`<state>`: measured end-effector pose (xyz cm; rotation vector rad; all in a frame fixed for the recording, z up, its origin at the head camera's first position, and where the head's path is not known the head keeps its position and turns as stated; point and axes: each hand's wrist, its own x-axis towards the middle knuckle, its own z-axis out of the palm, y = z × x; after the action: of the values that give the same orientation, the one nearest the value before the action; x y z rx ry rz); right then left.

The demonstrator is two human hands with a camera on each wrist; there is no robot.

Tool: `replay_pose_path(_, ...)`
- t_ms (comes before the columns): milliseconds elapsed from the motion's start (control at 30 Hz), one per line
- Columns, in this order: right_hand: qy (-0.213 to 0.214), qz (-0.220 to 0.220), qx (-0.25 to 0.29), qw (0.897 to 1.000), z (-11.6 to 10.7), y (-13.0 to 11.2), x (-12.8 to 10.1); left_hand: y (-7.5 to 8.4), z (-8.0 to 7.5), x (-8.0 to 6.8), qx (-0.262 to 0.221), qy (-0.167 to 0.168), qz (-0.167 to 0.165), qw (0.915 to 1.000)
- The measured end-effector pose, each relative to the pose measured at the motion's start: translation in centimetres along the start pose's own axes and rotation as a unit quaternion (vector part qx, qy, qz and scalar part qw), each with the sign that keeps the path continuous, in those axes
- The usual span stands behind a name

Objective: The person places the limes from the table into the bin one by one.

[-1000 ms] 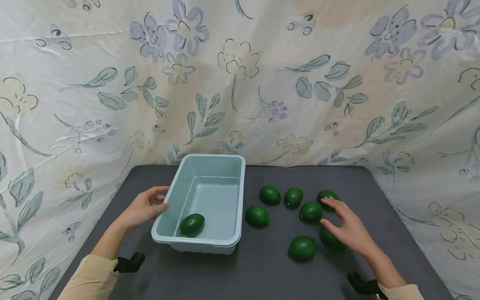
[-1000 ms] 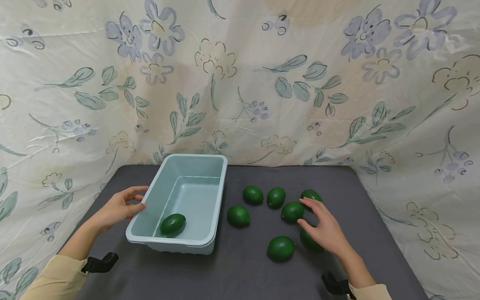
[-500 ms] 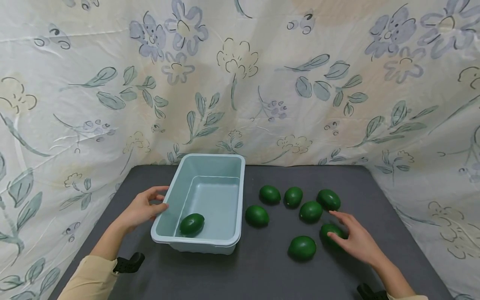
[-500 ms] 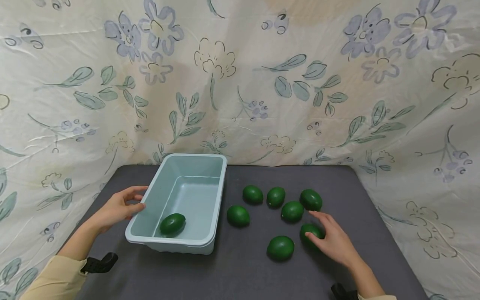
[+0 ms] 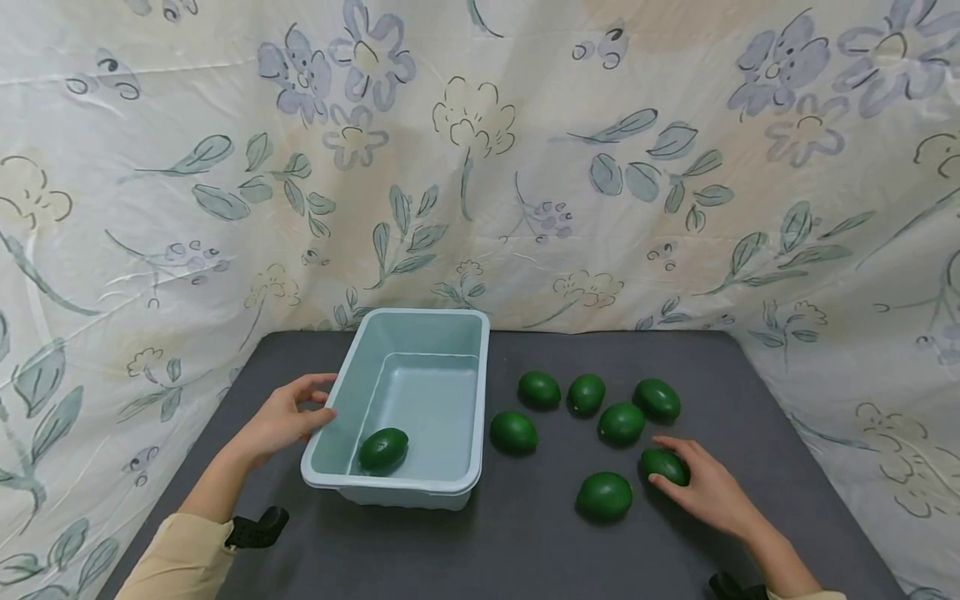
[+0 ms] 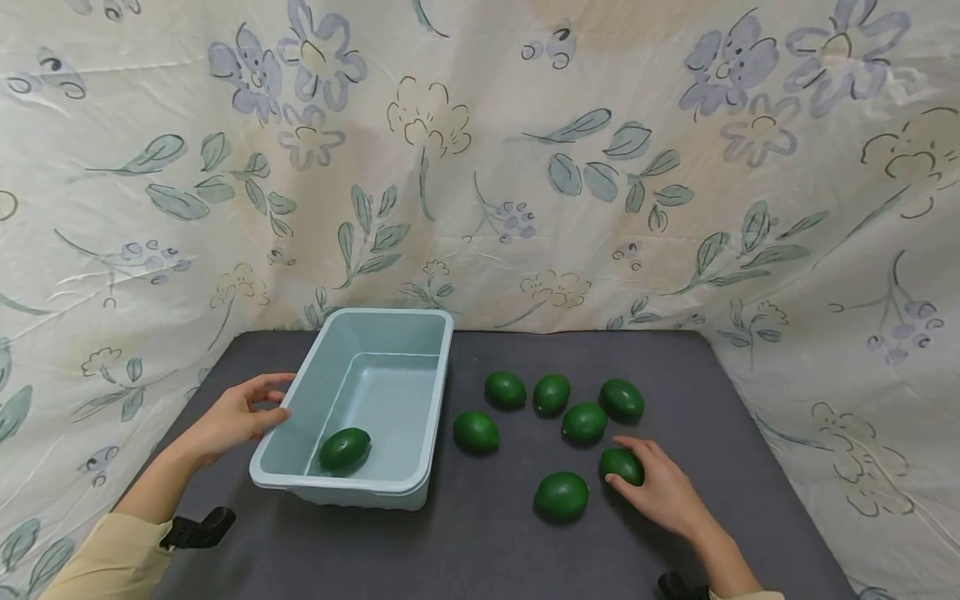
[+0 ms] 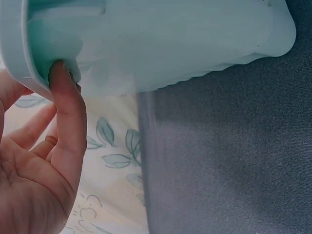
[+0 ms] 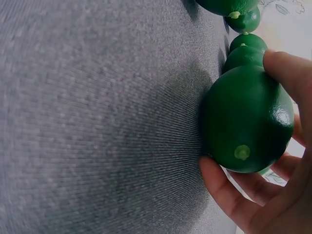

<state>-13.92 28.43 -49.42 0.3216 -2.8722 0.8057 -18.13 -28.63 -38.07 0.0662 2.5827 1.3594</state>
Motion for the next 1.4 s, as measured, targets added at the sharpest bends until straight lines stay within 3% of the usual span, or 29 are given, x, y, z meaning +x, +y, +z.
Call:
replay_pose_path(500, 0.001, 0.016, -0.001, 1.000, 0.0, 0.1, 0.3, 0.2, 0.0, -0.1, 0.000, 0.003, -0.001, 1.0000)
replay_pose_path(800, 0.034, 0.000, 0.006, 0.999, -0.8, -0.6, 1.0, 0.2, 0.0, 0.0, 0.001, 0.001, -0.005, 1.0000)
replay_pose_path(1400, 0.045, -0.031, 0.029, 0.998, -1.7, -2.1, 4.0, 0.2, 0.0, -0.1, 0.005, 0.002, -0.007, 1.0000)
